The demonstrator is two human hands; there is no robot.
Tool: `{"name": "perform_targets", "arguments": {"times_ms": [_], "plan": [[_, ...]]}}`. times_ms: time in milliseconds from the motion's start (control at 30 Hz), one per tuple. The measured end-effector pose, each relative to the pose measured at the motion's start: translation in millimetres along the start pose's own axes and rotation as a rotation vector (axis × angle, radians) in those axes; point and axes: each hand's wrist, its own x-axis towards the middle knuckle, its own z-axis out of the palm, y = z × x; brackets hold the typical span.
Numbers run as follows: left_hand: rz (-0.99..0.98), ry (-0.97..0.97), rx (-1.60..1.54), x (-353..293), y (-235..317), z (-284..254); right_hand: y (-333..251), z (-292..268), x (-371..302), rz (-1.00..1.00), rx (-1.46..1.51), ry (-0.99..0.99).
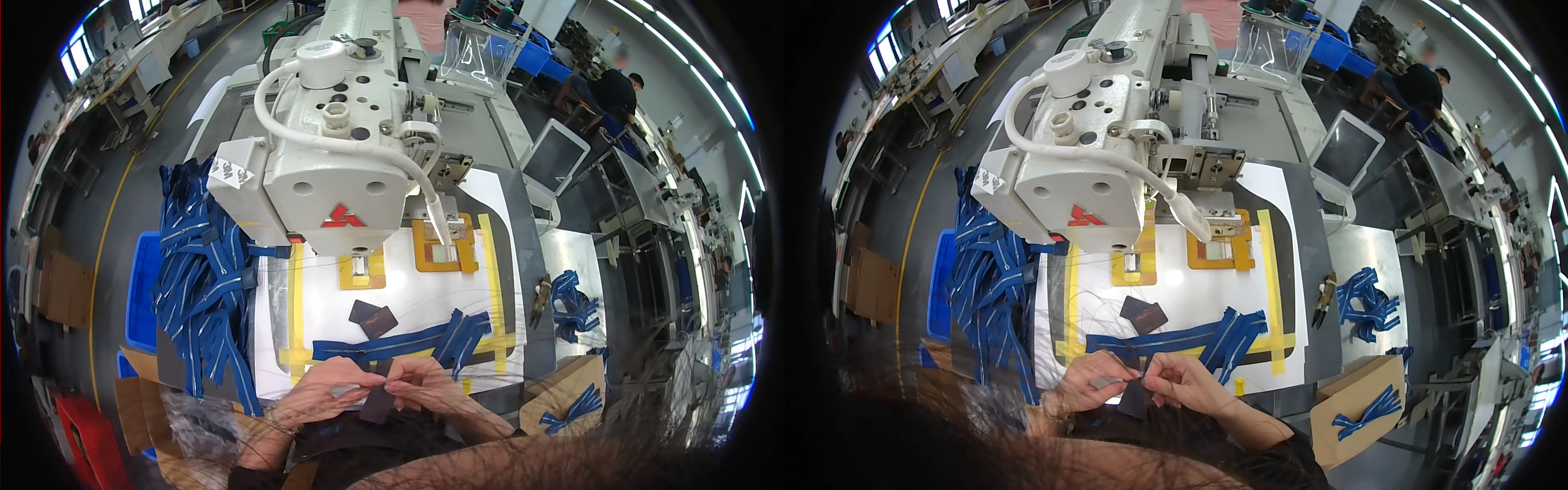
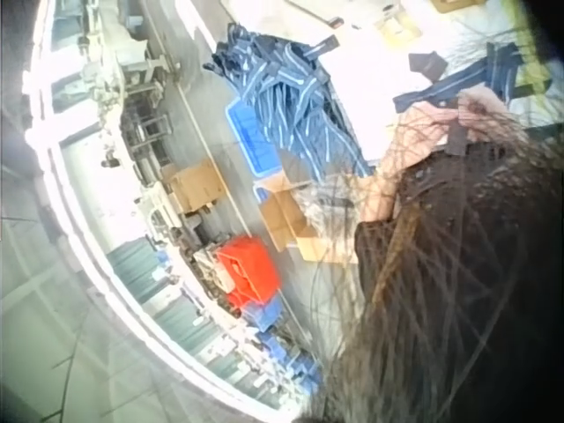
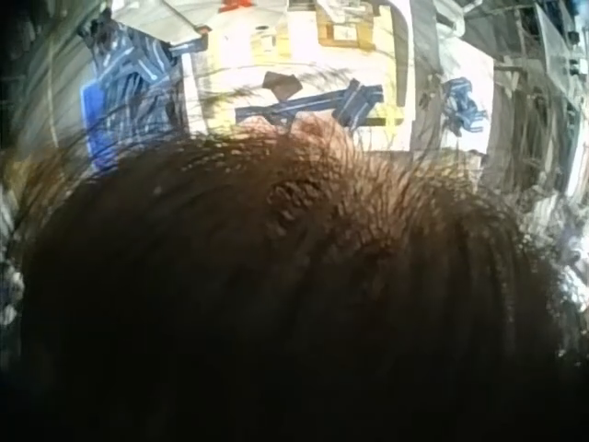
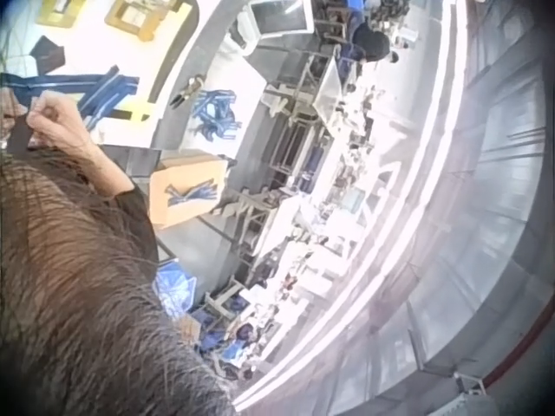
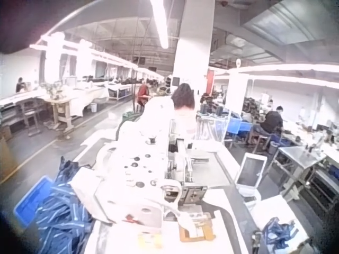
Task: Operating an industrial sewing machine to stitch blue fabric strips onto a white base material.
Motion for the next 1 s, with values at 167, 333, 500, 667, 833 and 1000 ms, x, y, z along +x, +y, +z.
{"name": "perform_targets", "arguments": {"times_ms": [167,333,500,667,833,1000], "plan": [[0.142,-0.098,0.069,3.5,2.4,-5.6,3.6,3.4,4.2,-0.055,0.011,0.016],[-0.047,0.017,-0.161,2.4,-2.2,3.5,11.4,8.3,6.1,-0.304,-0.349,0.201],[-0.063,0.290,-0.238,5.0,-3.4,22.9,13.1,6.9,11.1,-0.543,-0.883,0.385],[-0.034,0.430,-0.185,11.0,5.8,22.9,-1.1,6.5,10.6,-0.455,-0.472,0.344],[-0.001,0.513,-0.118,38.6,12.1,7.6,-32.2,-4.4,13.0,-0.425,-0.396,0.229],[0.043,0.555,-0.142,57.7,13.3,13.2,-35.8,-8.4,22.2,-0.461,-0.283,0.326]]}}
